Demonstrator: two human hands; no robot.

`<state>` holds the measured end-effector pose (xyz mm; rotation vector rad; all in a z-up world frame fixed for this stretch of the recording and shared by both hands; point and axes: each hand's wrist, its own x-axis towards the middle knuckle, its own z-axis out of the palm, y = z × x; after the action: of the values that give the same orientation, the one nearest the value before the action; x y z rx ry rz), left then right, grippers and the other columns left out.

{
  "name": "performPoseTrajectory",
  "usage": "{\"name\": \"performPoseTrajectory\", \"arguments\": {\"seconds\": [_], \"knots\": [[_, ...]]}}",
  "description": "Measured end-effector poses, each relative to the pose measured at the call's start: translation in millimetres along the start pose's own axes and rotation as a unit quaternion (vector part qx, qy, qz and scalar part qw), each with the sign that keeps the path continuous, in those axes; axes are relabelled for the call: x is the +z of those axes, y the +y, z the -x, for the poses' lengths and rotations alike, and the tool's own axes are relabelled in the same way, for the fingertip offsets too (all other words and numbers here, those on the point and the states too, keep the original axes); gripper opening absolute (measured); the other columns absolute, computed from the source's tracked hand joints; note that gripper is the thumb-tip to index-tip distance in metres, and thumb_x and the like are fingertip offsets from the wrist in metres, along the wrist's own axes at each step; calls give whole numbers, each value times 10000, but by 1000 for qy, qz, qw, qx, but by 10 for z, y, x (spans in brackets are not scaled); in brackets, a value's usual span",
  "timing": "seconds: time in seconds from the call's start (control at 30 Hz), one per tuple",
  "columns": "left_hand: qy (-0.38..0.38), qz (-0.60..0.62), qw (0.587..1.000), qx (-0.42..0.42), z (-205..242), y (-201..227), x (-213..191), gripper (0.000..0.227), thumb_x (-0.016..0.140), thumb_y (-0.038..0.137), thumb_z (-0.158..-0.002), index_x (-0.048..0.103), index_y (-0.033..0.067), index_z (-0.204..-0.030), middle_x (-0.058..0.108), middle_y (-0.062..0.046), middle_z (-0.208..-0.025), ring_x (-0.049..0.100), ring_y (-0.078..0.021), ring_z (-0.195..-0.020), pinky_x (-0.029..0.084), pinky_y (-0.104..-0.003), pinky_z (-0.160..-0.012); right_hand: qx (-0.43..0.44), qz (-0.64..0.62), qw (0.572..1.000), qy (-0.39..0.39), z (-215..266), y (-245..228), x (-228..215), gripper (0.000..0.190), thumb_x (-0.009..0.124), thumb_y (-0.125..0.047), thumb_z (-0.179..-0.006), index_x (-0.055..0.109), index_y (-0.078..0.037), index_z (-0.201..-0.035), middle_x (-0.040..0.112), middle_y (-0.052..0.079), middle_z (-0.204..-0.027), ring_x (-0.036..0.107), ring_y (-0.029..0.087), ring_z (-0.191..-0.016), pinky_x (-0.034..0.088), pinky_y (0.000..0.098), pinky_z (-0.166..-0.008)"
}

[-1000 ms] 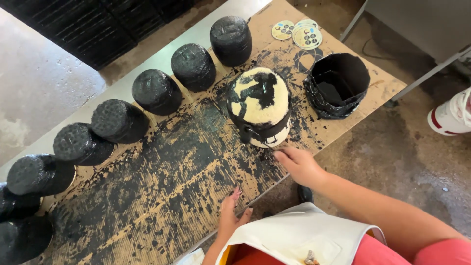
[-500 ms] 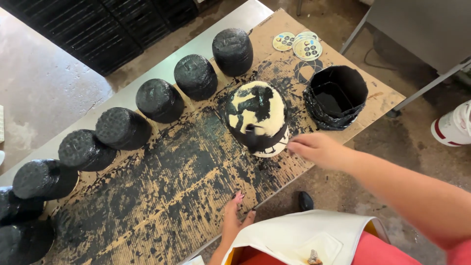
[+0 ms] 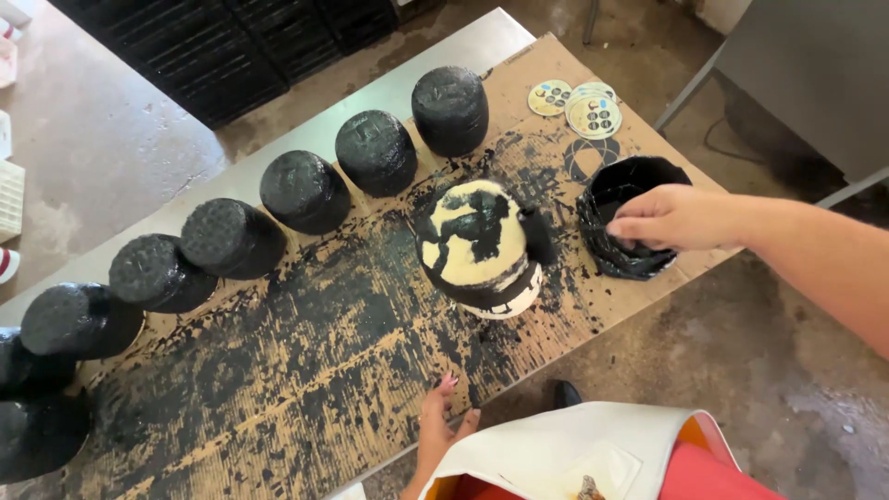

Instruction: Applying black wax to cheese wheels using a brush

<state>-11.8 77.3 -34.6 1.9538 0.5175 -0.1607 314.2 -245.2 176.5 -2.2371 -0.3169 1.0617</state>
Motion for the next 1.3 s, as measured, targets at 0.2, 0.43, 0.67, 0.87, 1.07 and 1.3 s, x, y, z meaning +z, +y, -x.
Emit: {"name": "performPoseTrajectory", "arguments": {"seconds": [0.2,0.43,0.67,0.87,1.07,1.3], "knots": [[-30,23,999,-5,-53,147,174,592,677,337,-937,455,178,-1462,338,-44,-1665,435,-237,-1468,490,-422,-1076,-7,161,983,-87,235,-849,429,384,515,-436,-1031,739,-139,-1128,727,6,-943,672,139,-858,590,272,-861],[3,14,997,77,-195,53,420,483,696,273,-926,506,73,-1322,412,-140,-1615,421,-300,-1491,464,-487,-1101,-57,183,977,-90,-55,-409,192,398,537,-475,-1010,749,-138,-1028,670,-9,-836,597,138,-743,498,297,-736],[-5,61,998,-9,-221,58,546,583,697,304,-921,407,85,-1378,347,-128,-1625,430,-258,-1461,573,-433,-1024,-8,90,995,42,30,547,-640,343,581,-363,-981,828,-145,-1077,771,5,-897,677,140,-794,569,290,-802],[1,25,999,-29,-147,151,619,577,687,331,-911,472,76,-1382,338,-106,-1668,443,-265,-1467,473,-452,-1066,55,348,924,147,-121,1159,-839,432,460,-557,-978,623,-301,-1286,788,78,-1000,742,304,-915,538,405,-800],[23,17,1000,11,-87,-6,703,709,688,310,-915,385,41,-1496,333,-166,-1635,420,-332,-1471,452,-492,-1146,-36,513,848,126,-984,1932,-569,309,496,-519,-969,649,-415,-1216,719,-101,-1143,728,233,-998,612,415,-753],[35,-5,999,-4,53,-35,683,839,673,340,-917,268,84,-1606,407,-152,-1586,474,-325,-1431,506,-484,-1059,-51,580,809,85,-1398,2047,-411,311,457,-481,-1010,659,-413,-1237,667,-60,-971,742,265,-828,579,436,-624]]}}
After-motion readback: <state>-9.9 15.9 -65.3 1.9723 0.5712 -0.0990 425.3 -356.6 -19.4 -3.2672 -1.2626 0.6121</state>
